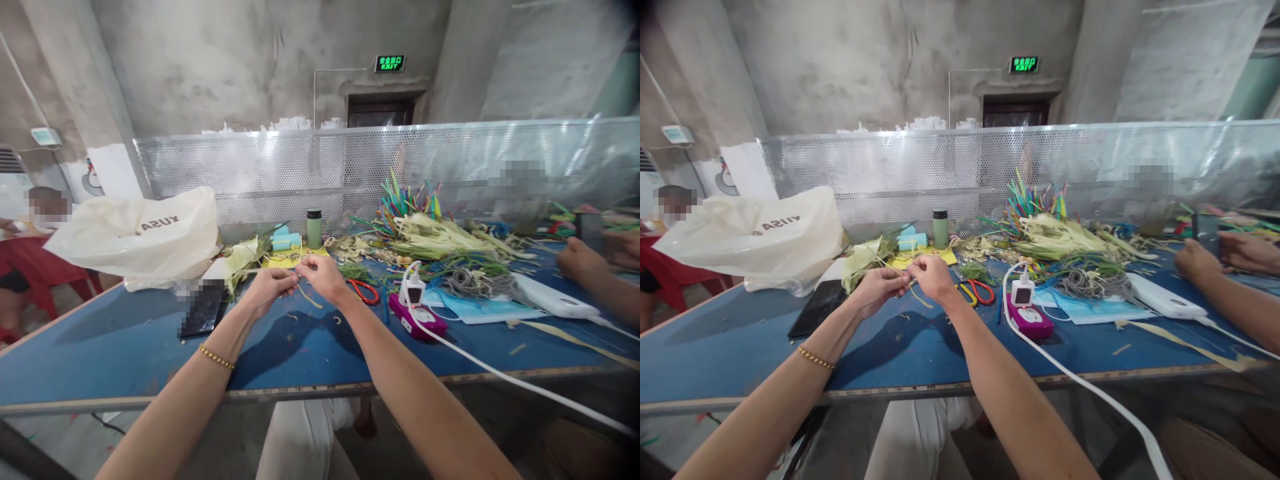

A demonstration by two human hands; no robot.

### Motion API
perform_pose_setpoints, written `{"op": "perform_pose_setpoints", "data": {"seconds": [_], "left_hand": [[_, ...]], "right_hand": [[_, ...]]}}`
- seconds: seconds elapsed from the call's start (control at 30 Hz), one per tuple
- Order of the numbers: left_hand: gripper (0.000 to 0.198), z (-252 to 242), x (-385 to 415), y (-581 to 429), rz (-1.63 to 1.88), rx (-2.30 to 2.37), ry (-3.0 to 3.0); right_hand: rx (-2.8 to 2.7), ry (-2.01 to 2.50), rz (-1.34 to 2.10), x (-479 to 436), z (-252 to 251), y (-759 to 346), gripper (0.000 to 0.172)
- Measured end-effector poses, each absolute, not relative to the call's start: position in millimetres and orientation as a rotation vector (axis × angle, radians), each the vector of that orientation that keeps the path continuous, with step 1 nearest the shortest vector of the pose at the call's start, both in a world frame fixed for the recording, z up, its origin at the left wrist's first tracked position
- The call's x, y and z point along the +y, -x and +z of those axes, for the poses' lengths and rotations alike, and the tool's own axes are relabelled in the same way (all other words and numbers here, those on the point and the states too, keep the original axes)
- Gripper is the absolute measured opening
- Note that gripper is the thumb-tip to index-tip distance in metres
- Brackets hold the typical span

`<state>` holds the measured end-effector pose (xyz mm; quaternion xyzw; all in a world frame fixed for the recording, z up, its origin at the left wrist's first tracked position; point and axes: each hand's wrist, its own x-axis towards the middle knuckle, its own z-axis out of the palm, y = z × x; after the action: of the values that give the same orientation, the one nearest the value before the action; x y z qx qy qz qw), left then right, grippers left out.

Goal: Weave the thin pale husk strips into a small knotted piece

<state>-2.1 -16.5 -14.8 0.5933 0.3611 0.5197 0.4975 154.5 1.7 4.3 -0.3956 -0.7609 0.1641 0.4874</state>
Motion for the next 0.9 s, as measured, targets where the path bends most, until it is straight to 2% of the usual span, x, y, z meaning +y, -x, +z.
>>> {"op": "perform_pose_setpoints", "data": {"seconds": [0.67,0.9], "left_hand": [[0.025,-10.4,-24.3,0.4,1.225,0.746,-1.273],[0.022,-14.2,-19.3,2.2,1.247,0.862,-1.361]], "right_hand": [[-1.667,0.918,0.437,10.3,-8.2,-144.2,0.025],[-1.840,1.062,0.279,7.0,0.3,-155.7,0.032]]}}
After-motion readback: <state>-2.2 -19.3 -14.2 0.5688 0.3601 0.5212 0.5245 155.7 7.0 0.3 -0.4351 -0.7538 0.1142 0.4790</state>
